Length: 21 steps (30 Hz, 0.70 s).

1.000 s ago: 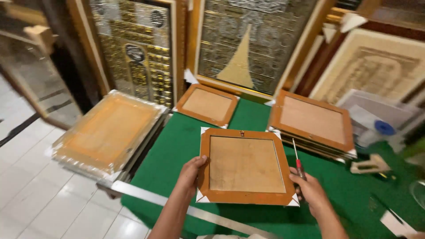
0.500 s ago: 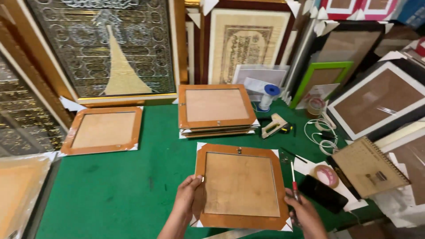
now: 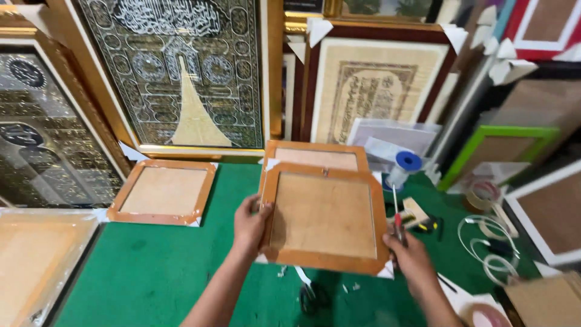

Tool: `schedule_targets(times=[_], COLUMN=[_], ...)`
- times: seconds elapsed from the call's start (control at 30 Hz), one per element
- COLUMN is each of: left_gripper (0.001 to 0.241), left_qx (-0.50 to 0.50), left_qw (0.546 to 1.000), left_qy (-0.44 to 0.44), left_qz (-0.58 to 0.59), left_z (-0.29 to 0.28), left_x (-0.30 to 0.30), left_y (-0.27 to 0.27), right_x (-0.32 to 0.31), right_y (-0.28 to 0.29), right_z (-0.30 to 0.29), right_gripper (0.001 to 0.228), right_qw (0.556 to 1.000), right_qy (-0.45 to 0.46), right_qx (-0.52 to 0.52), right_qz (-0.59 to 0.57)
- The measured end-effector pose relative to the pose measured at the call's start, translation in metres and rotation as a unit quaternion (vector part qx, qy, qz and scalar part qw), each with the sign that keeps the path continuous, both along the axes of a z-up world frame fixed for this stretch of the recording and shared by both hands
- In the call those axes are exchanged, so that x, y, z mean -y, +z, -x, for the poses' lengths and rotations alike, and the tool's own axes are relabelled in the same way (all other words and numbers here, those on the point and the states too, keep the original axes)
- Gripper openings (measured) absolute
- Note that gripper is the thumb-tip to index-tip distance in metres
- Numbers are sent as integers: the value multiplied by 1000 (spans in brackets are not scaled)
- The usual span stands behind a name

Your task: Attaching hanging hardware to the back of wooden picture frames using a manual screwdriver.

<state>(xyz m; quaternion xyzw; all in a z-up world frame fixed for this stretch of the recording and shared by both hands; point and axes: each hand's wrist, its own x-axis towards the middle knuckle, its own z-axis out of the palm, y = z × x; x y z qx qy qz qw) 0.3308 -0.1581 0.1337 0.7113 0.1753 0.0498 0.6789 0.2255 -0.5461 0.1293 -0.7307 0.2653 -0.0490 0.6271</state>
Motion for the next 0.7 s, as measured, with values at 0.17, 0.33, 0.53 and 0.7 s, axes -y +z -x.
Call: schedule_targets(times=[0.17, 0.33, 0.53, 0.7], left_gripper=[58, 58, 60, 64], left_qx=[-10, -8, 38, 34], left_qw=[999, 999, 978, 955], left_qy=[-34, -21, -9, -33], left_qz=[-24, -42, -206, -291], left_z=[-74, -132, -176, -187], left_x=[9, 25, 33, 39], left_y=[75, 34, -54, -67], right_x=[-4, -2, 1, -12], right_y=[70, 60, 1, 15], right_z=[-98, -161, -198, -201], right_gripper=[53, 51, 44, 45], right_qw=[1000, 997, 989, 990], right_qy=[13, 6, 4, -11], right_qx=[21, -41, -99, -107], right_qz=[11, 66, 107, 96])
